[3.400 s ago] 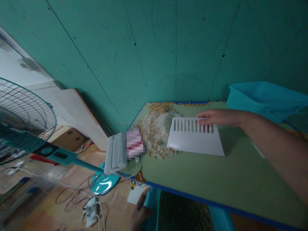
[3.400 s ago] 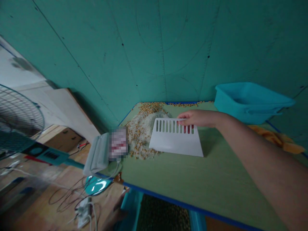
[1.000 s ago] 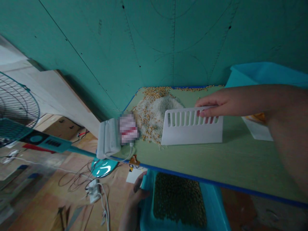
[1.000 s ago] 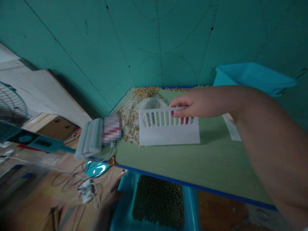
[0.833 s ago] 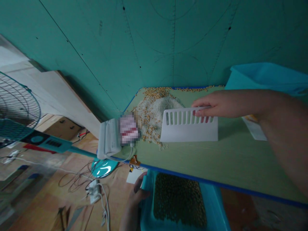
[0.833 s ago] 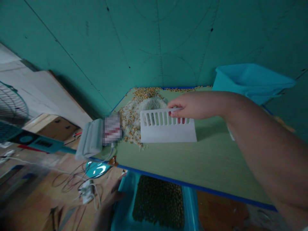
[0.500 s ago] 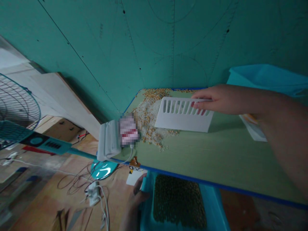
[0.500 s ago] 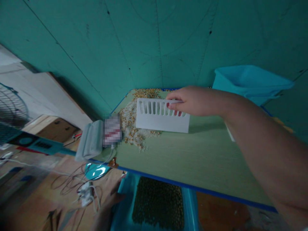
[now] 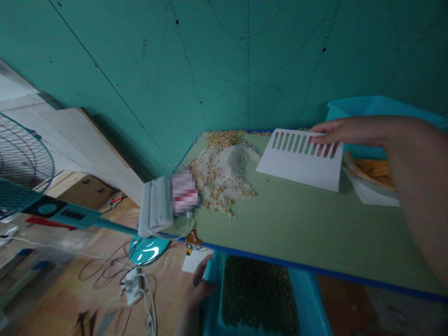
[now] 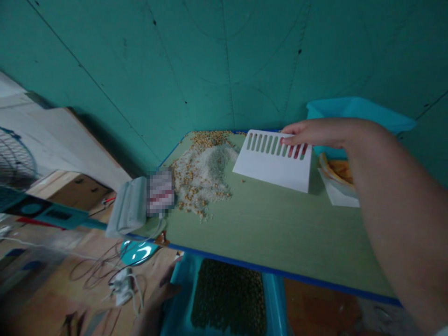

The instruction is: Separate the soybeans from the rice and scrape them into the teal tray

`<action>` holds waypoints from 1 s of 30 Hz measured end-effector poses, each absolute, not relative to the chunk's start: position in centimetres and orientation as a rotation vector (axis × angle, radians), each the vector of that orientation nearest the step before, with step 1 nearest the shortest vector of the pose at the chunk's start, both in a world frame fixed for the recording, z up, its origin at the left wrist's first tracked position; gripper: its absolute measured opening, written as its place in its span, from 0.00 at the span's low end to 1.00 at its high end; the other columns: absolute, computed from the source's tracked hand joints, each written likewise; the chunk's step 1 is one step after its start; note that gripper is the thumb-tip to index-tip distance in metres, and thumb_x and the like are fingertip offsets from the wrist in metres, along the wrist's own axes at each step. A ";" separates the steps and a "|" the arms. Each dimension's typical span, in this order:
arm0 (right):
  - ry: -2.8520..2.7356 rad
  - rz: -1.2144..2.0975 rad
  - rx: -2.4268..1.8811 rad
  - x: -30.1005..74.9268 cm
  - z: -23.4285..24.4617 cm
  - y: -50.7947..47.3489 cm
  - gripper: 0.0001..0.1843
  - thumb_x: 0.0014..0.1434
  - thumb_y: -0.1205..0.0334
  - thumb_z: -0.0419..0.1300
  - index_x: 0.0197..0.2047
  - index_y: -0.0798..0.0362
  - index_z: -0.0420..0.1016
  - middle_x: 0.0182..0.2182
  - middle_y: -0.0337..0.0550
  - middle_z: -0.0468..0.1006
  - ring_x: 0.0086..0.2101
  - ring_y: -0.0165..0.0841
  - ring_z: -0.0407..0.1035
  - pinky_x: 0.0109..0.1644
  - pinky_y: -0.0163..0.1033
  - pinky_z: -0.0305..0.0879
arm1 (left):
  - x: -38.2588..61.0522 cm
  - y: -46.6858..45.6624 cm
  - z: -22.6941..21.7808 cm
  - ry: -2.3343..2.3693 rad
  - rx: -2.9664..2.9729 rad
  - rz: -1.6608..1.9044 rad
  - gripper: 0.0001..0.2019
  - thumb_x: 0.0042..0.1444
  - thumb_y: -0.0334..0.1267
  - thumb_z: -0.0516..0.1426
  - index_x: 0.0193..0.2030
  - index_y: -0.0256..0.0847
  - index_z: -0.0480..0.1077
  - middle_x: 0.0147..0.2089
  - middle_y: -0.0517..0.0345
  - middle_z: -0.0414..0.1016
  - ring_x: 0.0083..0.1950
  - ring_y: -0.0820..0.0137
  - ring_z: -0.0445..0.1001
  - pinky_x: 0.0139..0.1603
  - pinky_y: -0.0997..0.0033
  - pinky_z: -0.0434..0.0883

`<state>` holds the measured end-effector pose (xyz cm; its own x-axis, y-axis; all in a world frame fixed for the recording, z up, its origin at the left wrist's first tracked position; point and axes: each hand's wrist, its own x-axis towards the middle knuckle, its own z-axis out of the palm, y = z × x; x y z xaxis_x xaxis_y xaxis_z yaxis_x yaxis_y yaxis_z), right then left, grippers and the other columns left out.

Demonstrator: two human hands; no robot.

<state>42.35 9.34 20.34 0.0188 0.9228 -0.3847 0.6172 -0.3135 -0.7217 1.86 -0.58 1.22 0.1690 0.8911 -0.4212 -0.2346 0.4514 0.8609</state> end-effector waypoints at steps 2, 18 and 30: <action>-1.534 1.233 -1.972 43.2 20.0 9.2 0.12 0.54 0.58 0.50 0.40 0.54 0.64 0.27 0.39 0.73 0.27 0.25 0.66 0.36 0.36 0.58 | 2.0 -0.6 1.2 1.126 0.745 0.907 0.21 0.28 0.24 0.56 0.33 0.45 0.75 0.23 0.62 0.75 0.26 0.64 0.70 0.29 0.68 0.64; -1.638 1.391 -1.905 42.2 19.0 9.2 0.09 0.52 0.57 0.53 0.33 0.53 0.69 0.25 0.40 0.73 0.26 0.26 0.66 0.36 0.35 0.59 | 2.0 -0.6 1.0 1.155 0.759 0.894 0.21 0.28 0.23 0.56 0.32 0.47 0.75 0.23 0.64 0.75 0.27 0.65 0.70 0.28 0.71 0.64; -1.912 1.763 -1.616 39.0 18.5 9.0 0.09 0.52 0.60 0.53 0.35 0.56 0.67 0.22 0.37 0.73 0.23 0.26 0.67 0.28 0.31 0.59 | 3.9 -1.1 2.4 1.074 0.677 0.904 0.20 0.28 0.22 0.56 0.29 0.46 0.76 0.17 0.66 0.72 0.17 0.74 0.63 0.19 0.75 0.57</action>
